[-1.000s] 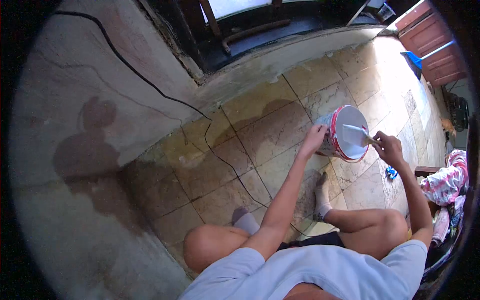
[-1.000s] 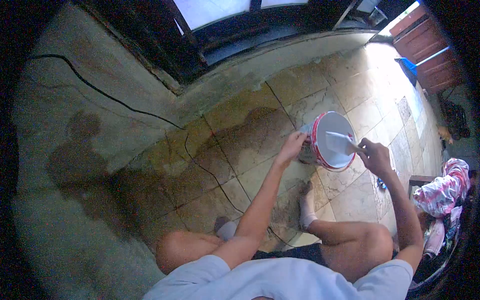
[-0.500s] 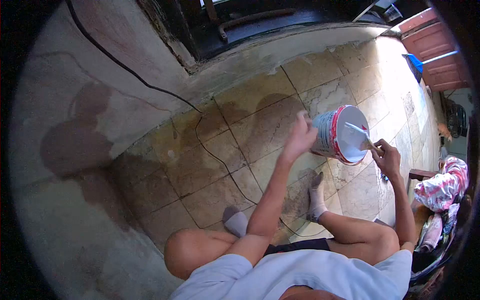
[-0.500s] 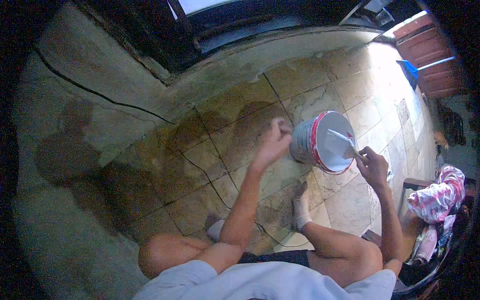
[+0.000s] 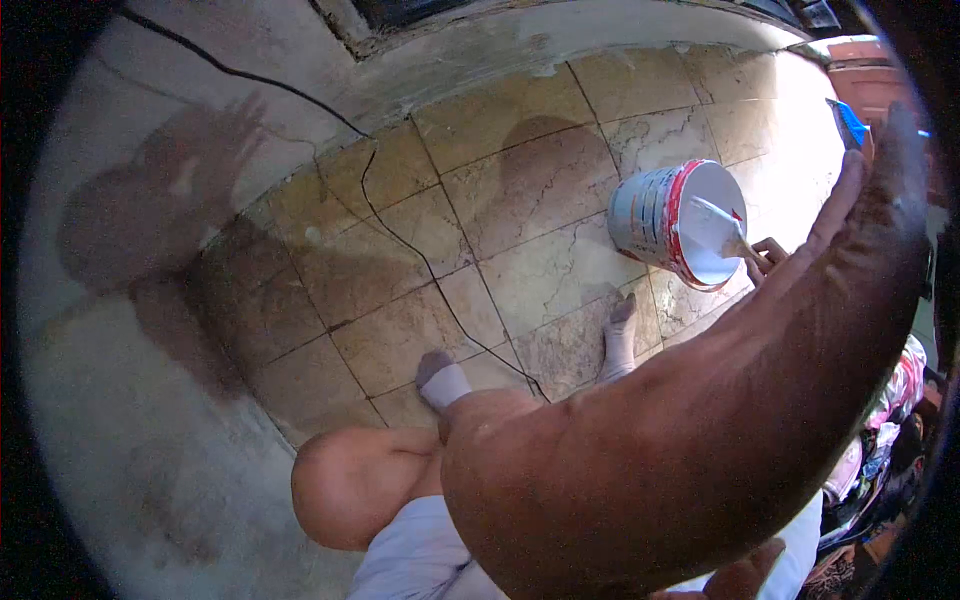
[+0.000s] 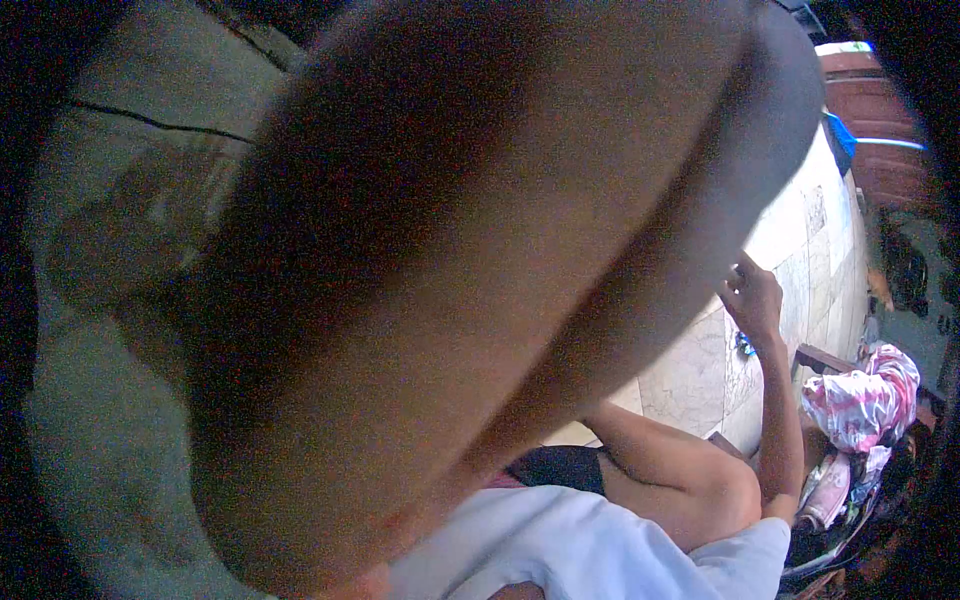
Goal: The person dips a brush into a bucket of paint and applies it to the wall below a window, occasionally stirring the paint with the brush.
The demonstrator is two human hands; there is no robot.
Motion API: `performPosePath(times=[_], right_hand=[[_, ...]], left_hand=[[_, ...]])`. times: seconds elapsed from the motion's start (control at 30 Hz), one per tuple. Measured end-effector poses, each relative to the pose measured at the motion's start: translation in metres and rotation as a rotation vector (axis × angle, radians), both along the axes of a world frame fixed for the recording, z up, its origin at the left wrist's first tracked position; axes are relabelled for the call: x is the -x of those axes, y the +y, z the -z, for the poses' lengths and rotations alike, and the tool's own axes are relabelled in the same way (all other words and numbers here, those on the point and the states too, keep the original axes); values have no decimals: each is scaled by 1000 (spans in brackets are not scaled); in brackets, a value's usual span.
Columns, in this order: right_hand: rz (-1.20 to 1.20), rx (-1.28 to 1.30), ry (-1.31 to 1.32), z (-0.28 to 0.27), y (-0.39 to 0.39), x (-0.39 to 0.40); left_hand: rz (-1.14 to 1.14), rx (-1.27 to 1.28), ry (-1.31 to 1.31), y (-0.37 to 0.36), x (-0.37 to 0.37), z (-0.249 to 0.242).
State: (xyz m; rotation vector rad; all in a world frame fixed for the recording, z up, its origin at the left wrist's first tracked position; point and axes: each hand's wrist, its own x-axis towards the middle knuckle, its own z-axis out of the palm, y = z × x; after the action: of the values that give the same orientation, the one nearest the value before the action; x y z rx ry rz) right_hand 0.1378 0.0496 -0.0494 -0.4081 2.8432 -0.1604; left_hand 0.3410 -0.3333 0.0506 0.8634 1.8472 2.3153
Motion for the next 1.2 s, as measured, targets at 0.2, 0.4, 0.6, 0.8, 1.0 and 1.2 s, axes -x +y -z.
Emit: performPosePath(times=[0.2, 0.4, 0.6, 0.8, 1.0, 1.2], right_hand=[[-47, -144, 25, -46, -70, -12], [-103, -61, 67, -48, -84, -11], [-82, 43, 74, -39, -73, -5], [-16, -102, 29, -45, -76, -4], [-151, -53, 145, -58, -89, -7], [-116, 52, 267, -53, -68, -9]], left_hand=[[83, -423, -261, 33, 17, 6], [187, -766, -422, 50, 39, 4], [217, -915, -512, 61, 56, -6], [-34, -301, -201, 91, 70, -9], [116, 439, 243, 46, 38, -20], [160, 1131, 148, -59, -47, -36]])
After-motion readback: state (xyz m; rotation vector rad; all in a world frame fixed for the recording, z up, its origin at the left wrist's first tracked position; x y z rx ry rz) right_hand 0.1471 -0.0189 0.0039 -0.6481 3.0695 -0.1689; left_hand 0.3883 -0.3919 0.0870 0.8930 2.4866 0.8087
